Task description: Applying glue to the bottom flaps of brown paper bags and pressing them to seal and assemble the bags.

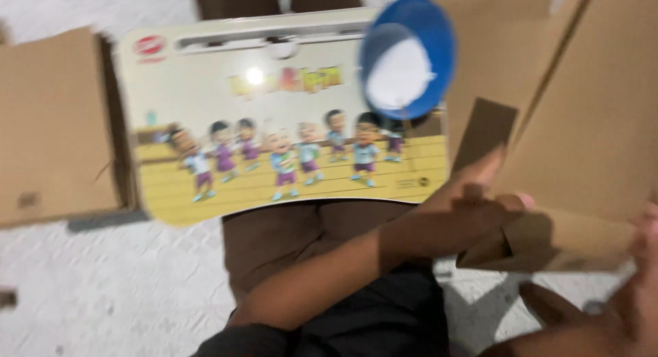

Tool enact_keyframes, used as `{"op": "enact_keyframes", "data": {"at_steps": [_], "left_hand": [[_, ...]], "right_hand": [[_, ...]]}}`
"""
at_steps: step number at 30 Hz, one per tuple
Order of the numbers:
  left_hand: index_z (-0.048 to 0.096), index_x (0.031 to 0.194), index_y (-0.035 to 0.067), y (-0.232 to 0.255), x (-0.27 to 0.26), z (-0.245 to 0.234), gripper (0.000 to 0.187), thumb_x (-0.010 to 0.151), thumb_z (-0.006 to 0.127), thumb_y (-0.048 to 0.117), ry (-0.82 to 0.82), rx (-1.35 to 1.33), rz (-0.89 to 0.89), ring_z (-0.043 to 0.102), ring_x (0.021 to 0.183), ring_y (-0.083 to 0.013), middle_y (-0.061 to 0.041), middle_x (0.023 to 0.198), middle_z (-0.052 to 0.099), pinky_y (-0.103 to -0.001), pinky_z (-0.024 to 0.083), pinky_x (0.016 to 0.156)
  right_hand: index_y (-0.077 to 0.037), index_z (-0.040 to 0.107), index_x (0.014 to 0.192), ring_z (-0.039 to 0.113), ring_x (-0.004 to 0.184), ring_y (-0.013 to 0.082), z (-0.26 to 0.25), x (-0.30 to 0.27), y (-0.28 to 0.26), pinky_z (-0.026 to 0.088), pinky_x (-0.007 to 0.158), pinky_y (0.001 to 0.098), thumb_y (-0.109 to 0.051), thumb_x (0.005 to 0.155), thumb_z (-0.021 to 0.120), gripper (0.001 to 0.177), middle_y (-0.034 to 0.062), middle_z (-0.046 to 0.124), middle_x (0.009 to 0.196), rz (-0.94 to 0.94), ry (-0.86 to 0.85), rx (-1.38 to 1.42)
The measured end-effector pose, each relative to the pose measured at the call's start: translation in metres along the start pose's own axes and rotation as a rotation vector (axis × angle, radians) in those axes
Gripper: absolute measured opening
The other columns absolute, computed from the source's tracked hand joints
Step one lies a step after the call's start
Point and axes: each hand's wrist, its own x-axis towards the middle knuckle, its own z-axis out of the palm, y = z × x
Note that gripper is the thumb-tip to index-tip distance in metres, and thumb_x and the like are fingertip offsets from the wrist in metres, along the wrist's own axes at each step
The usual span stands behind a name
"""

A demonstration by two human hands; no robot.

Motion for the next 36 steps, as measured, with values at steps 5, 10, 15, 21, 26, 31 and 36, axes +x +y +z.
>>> {"op": "enact_keyframes", "data": {"at_steps": [5, 10, 15, 21, 26, 31, 36], "left_hand": [[0.032, 0.159, 0.006, 0.045, -0.071, -0.042, 0.078, 0.091, 0.054, 0.037, 0.122, -0.007, 0.052, 0.050, 0.139, -0.0298, -0.016, 0.152, 0.049, -0.044, 0.044, 0.119], [0.036, 0.156, -0.004, 0.069, -0.162, -0.089, 0.072, 0.094, 0.064, 0.020, 0.360, -0.147, 0.037, 0.063, 0.102, -0.0189, -0.015, 0.122, 0.063, -0.031, 0.055, 0.089], [0.043, 0.145, -0.012, 0.080, -0.224, -0.140, 0.075, 0.077, 0.070, 0.005, 0.869, -0.030, 0.179, 0.068, 0.097, -0.0294, -0.025, 0.118, 0.065, -0.032, 0.061, 0.082], [0.025, 0.161, 0.003, 0.066, -0.244, -0.193, 0.089, 0.083, 0.065, -0.010, 0.934, 0.074, 0.218, 0.067, 0.111, -0.0242, -0.024, 0.134, 0.063, -0.028, 0.055, 0.093], [0.038, 0.147, -0.001, 0.047, -0.244, -0.204, 0.068, 0.086, 0.069, -0.003, 1.032, 0.563, 0.117, 0.067, 0.110, -0.0253, -0.021, 0.127, 0.065, -0.029, 0.054, 0.088], [0.059, 0.129, -0.003, 0.028, -0.236, -0.206, 0.045, 0.089, 0.076, 0.009, 0.993, 1.197, 0.117, 0.063, 0.115, -0.0358, -0.020, 0.126, 0.064, -0.044, 0.050, 0.100], [0.069, 0.130, 0.007, -0.002, -0.232, -0.220, 0.042, 0.094, 0.081, 0.025, 0.996, 1.465, 0.181, 0.062, 0.103, -0.0349, -0.018, 0.122, 0.063, -0.045, 0.050, 0.088]], "right_hand": [[-0.004, 0.031, 0.157, 0.033, 0.148, 0.0353, 0.045, 0.000, -0.019, 0.030, 0.124, 0.0553, -0.024, 0.106, 0.036, 0.055, 0.0180, 0.032, 0.163, -0.257, -0.207, 0.074], [0.005, 0.025, 0.158, 0.029, 0.157, 0.0425, 0.082, -0.022, -0.050, 0.028, 0.135, 0.0598, -0.003, 0.086, 0.039, 0.075, 0.0281, 0.024, 0.172, -0.538, -0.345, 0.153], [0.007, 0.039, 0.149, 0.048, 0.133, 0.0287, 0.149, -0.069, -0.140, 0.048, 0.121, 0.0385, 0.001, 0.082, 0.071, 0.074, 0.0282, 0.035, 0.165, -0.739, -0.391, 0.131], [0.012, 0.060, 0.133, 0.063, 0.126, 0.0457, 0.235, -0.096, -0.186, 0.060, 0.102, 0.0501, -0.004, 0.088, 0.085, 0.055, 0.0383, 0.057, 0.142, -1.002, -0.228, -0.308], [0.005, 0.061, 0.132, 0.057, 0.136, 0.0456, 0.266, -0.104, -0.167, 0.054, 0.113, 0.0506, -0.008, 0.081, 0.086, 0.059, 0.0316, 0.048, 0.152, -0.878, -0.306, -0.307], [0.009, 0.063, 0.126, 0.052, 0.141, 0.0455, 0.283, -0.102, -0.152, 0.046, 0.119, 0.0507, 0.004, 0.082, 0.079, 0.047, 0.0308, 0.044, 0.154, -0.764, -0.329, -0.249], [0.000, 0.072, 0.123, 0.048, 0.140, 0.0504, 0.293, -0.094, -0.123, 0.045, 0.116, 0.0512, -0.013, 0.080, 0.092, 0.049, 0.0283, 0.045, 0.154, -0.921, -0.203, -0.271]]}}
